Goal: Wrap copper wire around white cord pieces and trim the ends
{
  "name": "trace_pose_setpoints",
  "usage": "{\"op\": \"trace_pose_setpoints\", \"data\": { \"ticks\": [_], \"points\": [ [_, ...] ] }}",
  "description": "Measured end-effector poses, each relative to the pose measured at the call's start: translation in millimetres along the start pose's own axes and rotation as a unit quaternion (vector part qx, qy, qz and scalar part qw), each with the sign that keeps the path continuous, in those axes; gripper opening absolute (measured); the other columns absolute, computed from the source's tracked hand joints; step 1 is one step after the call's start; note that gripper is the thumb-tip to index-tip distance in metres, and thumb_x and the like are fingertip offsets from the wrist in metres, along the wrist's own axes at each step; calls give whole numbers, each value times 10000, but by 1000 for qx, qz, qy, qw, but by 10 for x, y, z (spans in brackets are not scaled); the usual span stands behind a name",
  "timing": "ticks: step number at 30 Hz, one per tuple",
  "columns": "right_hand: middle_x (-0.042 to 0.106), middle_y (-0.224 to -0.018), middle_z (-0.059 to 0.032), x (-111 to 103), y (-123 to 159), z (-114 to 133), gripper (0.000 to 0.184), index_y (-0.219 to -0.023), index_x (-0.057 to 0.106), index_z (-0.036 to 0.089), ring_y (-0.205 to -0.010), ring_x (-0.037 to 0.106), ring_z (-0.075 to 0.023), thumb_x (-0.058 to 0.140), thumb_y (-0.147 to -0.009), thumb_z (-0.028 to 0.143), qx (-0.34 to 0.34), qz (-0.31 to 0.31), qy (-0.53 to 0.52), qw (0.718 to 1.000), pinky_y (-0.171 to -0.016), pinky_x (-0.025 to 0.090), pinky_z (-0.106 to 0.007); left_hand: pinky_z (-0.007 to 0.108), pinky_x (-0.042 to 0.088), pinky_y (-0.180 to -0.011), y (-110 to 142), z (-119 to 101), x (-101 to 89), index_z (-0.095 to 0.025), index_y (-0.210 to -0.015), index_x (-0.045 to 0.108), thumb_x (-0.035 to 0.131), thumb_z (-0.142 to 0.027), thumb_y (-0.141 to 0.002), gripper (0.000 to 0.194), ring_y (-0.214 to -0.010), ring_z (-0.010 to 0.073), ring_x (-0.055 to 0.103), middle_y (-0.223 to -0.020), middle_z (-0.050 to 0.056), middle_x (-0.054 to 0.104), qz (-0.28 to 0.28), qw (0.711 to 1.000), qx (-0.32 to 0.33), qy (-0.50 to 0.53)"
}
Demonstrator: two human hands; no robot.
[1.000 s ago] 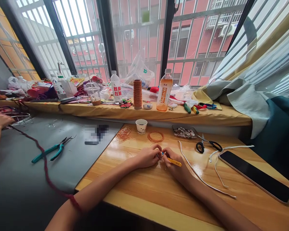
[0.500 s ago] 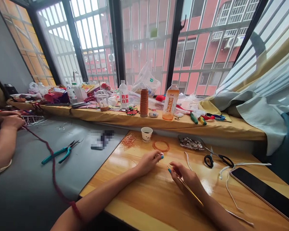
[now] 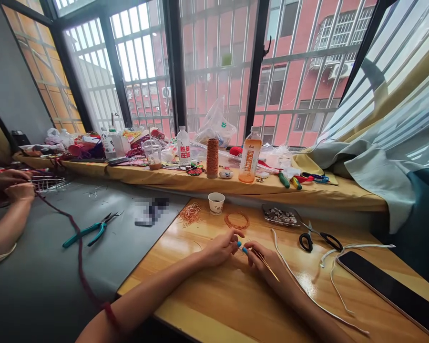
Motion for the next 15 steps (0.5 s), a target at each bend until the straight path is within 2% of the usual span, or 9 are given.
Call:
{"op": "trace_pose_setpoints", "data": {
  "ticks": [2,4,6,7,9,11,13,15],
  "points": [
    [571,-549,4,-122,-75,-61,302,-813,547,186,-516,541,-149,334,-809,400,-1,-29,30,999,-530,395,-242,184,325,-550,-16,13,-27,-178,-1055,372,322,-278,-840,242,-549,68,384,-608,-57,411,-17,1000,-7,4],
    [596,-585,-22,-400,-191,-197,319,-862,543,174,-548,563,-168,319,-815,396,5,-88,84,993,-561,398,-258,185,322,-533,-39,42,-58,-166,-1072,360,298,-345,-848,293,-534,69,384,-590,-58,401,-33,999,-21,21],
    [621,-646,-57,-816,-275,-372,344,-958,526,159,-600,584,-201,299,-827,382,34,-187,169,967,-584,394,-280,182,311,-506,-56,74,-77,-159,-1071,365,267,-386,-851,332,-513,69,377,-573,-59,395,-39,998,-40,32],
    [634,-705,-79,-987,-300,-468,352,-1026,507,153,-641,594,-222,315,-824,369,59,-216,214,951,-584,389,-288,180,306,-494,-61,87,-83,-157,-1066,374,257,-395,-851,341,-503,69,373,-563,-59,395,-39,998,-49,32],
    [641,-758,-116,-1176,-312,-638,404,-1144,435,122,-702,600,-256,341,-820,346,104,-223,270,931,-574,380,-293,179,304,-486,-62,94,-90,-155,-1052,396,247,-400,-852,349,-493,69,376,-548,-59,403,-34,997,-59,23],
    [637,-837,-139,-1124,-279,-705,391,-1179,395,123,-744,598,-265,327,-825,276,113,-181,308,927,-559,367,-290,180,316,-490,-53,83,-83,-155,-1014,434,234,-383,-857,342,-495,72,392,-540,-55,413,-24,998,-60,2],
    [628,-893,-142,-884,-210,-679,392,-1188,369,121,-755,597,-252,328,-802,174,107,-119,323,933,-559,356,-278,184,331,-502,-36,58,-62,-161,-968,476,234,-349,-861,324,-506,77,414,-538,-48,432,-11,997,-57,-47],
    [635,-853,-138,-589,-139,-613,431,-1188,357,95,-736,598,-243,352,-758,114,120,-62,325,936,-572,352,-275,192,346,-532,-12,6,-50,-177,-963,499,267,-319,-856,293,-544,86,450,-568,-37,482,-10,991,-41,-123]
  ]
}}
Point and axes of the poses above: each hand's wrist, its own y-axis away from the middle knuckle, its own x-axis out of the palm, z = x × y, the point moved 9 cm from there along -y, towards the middle knuckle
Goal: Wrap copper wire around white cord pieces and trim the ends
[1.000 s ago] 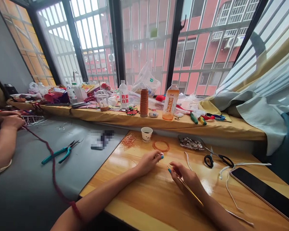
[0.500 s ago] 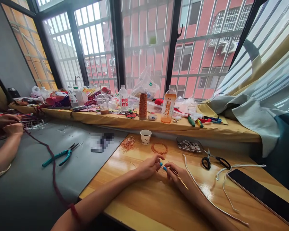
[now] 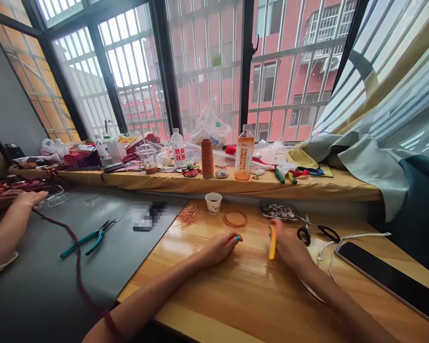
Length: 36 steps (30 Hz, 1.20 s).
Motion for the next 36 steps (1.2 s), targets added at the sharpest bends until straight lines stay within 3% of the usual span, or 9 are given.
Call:
{"op": "trace_pose_setpoints", "data": {
  "ticks": [3,5,8,11,14,19,27,31,36],
  "points": [
    [635,-858,-124,127,122,344,490,-1236,308,101,-759,597,-223,383,-753,134,-29,49,-35,998,-583,362,-260,208,366,-587,52,-117,-13,-205,-1034,494,325,-322,-841,283,-631,108,511,-696,-8,579,-24,992,41,-117],
    [638,-855,-117,56,139,441,469,-1251,302,137,-737,605,-223,382,-792,195,-39,38,-16,998,-574,368,-266,213,376,-606,82,-192,9,-216,-1043,502,342,-341,-834,291,-681,120,540,-809,13,616,-26,983,71,-166],
    [637,-841,-162,-102,130,291,347,-1094,487,129,-744,611,-283,361,-833,320,-7,26,92,995,-564,380,-311,214,386,-601,105,-245,69,-224,-1011,522,370,-345,-820,272,-711,132,565,-877,16,628,-4,973,101,-208],
    [635,-823,-193,-77,140,-24,361,-842,599,115,-767,608,-321,365,-829,389,46,102,145,983,-537,388,-327,214,392,-593,115,-263,109,-223,-960,539,377,-307,-816,232,-724,138,577,-851,4,635,15,966,120,-230],
    [639,-854,-177,-12,139,-150,273,-809,606,125,-789,610,-301,368,-834,258,32,146,151,977,-527,385,-304,217,403,-615,124,-284,86,-213,-966,527,347,-269,-832,231,-759,136,581,-910,8,629,0,964,134,-230],
    [639,-850,-188,31,138,12,296,-812,610,82,-791,608,-281,329,-755,10,-14,123,164,979,-561,379,-299,210,414,-635,136,-319,20,-196,-970,509,315,-223,-845,232,-767,121,572,-898,19,615,-52,958,140,-247],
    [650,-750,-167,119,264,271,266,-763,615,81,-692,620,-250,353,-795,116,-37,127,176,976,-502,356,-266,219,426,-652,148,-384,58,-182,-909,513,312,-228,-846,215,-771,123,540,-823,22,575,-63,933,177,-306],
    [647,-754,-126,163,270,351,227,-770,594,102,-696,614,-209,374,-764,49,-102,125,173,972,-497,326,-243,222,434,-651,156,-391,53,-185,-935,503,304,-235,-849,222,-770,125,539,-843,22,566,-61,935,176,-302],
    [605,-685,-70,17,448,901,222,-743,557,139,-563,575,-175,349,-813,105,-287,0,169,943,-454,286,-255,216,439,-569,164,-378,-10,-200,-1200,336,373,-323,-827,395,-755,134,544,-1027,64,513,-83,936,149,-309]
  ]
}}
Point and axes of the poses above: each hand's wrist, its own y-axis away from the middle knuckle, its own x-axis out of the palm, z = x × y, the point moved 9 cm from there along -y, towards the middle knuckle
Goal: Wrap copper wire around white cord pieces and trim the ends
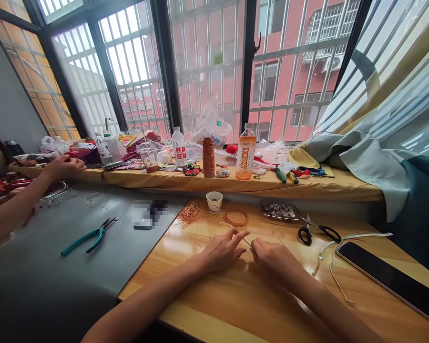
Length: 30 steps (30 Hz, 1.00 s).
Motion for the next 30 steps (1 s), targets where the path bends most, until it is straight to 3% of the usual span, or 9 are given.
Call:
{"op": "trace_pose_setpoints", "data": {
  "ticks": [3,5,11,16,21,25,30],
  "points": [
    [602,-684,-53,-193,12,230,203,-797,556,151,-563,557,-163,362,-802,90,-70,-62,-8,996,-490,317,-250,195,411,-541,0,39,73,-217,-1035,508,379,-316,-830,262,-664,114,536,-876,34,556,23,1000,3,-17],
    [616,-694,-53,-241,26,226,226,-849,556,154,-580,563,-163,350,-800,74,-74,-78,-32,994,-522,339,-249,186,392,-538,-5,129,86,-201,-856,584,367,-304,-839,241,-619,101,528,-767,16,567,14,1000,-17,-10],
    [655,-791,-57,-78,14,-207,279,-972,526,192,-661,599,-187,283,-874,288,67,-57,-205,975,-527,364,-248,182,376,-543,0,406,-38,-194,-802,603,379,-330,-837,265,-623,91,543,-761,2,593,-66,992,-95,57],
    [622,-711,-31,8,-10,-245,376,-867,517,201,-611,568,-161,172,-881,349,115,-6,-321,940,-557,379,-250,174,380,-523,7,301,-180,-185,-958,560,419,-351,-817,260,-572,78,523,-738,4,594,-115,988,-56,87],
    [624,-721,-31,72,6,-221,392,-820,535,206,-639,568,-166,168,-873,333,128,36,-325,936,-580,378,-261,157,368,-485,48,167,-344,-154,-914,566,406,-316,-829,243,-514,57,503,-699,13,606,-188,978,-9,89],
    [644,-724,-34,82,9,-184,375,-874,548,206,-654,593,-180,207,-875,360,108,42,-294,949,-565,388,-257,151,345,-478,77,120,-401,-164,-835,591,397,-254,-838,215,-531,56,508,-640,0,580,-204,977,3,59],
    [656,-824,-92,-135,16,-125,355,-1059,493,151,-659,617,-208,276,-871,359,58,-74,-174,980,-525,403,-269,159,332,-470,63,91,-354,-167,-795,605,372,-257,-841,254,-504,55,485,-593,-7,541,-178,984,16,30]
  ]
}}
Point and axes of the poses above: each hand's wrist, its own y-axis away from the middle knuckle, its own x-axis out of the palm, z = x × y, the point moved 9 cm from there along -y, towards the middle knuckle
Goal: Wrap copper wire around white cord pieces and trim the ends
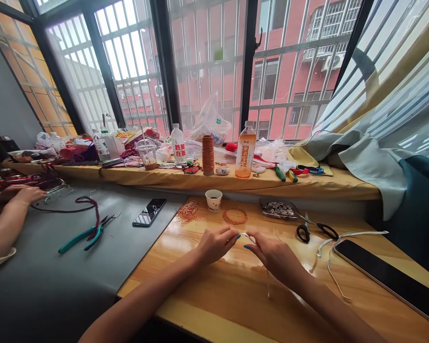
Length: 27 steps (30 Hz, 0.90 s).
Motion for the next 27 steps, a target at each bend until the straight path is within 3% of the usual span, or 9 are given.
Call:
{"op": "trace_pose_setpoints", "data": {
  "ticks": [4,9,14,21,27],
  "points": [
    [639,-927,-112,-70,14,115,331,-1038,510,135,-709,616,-186,269,-885,302,-50,-50,28,997,-576,416,-256,157,330,-472,5,-3,96,-169,-805,608,341,-263,-848,285,-510,53,472,-604,-4,524,48,999,3,2],
    [642,-844,-71,-15,-4,108,294,-909,554,166,-666,604,-160,284,-879,279,-13,-30,-3,999,-557,406,-234,160,342,-493,20,-42,135,-193,-800,620,355,-289,-841,285,-552,62,484,-659,5,535,78,997,25,-1],
    [624,-785,-41,68,-9,27,233,-868,550,185,-681,578,-147,320,-851,216,48,-4,-125,991,-582,420,-233,193,398,-613,11,-17,163,-193,-872,603,381,-280,-839,240,-719,104,521,-775,26,601,77,996,4,49],
    [557,-729,-43,109,-47,-76,235,-854,572,153,-649,528,-140,344,-798,134,47,-13,-205,978,-615,423,-253,218,410,-658,-34,101,226,-178,-835,622,478,-226,-795,157,-728,122,506,-726,16,620,95,980,-81,157],
    [535,-735,-45,181,-34,-93,218,-781,544,154,-669,507,-147,333,-781,99,46,-13,-198,979,-632,420,-268,221,409,-649,-33,87,232,-186,-820,642,480,-248,-794,176,-727,128,479,-719,28,598,107,981,-69,144]
  ]
}}
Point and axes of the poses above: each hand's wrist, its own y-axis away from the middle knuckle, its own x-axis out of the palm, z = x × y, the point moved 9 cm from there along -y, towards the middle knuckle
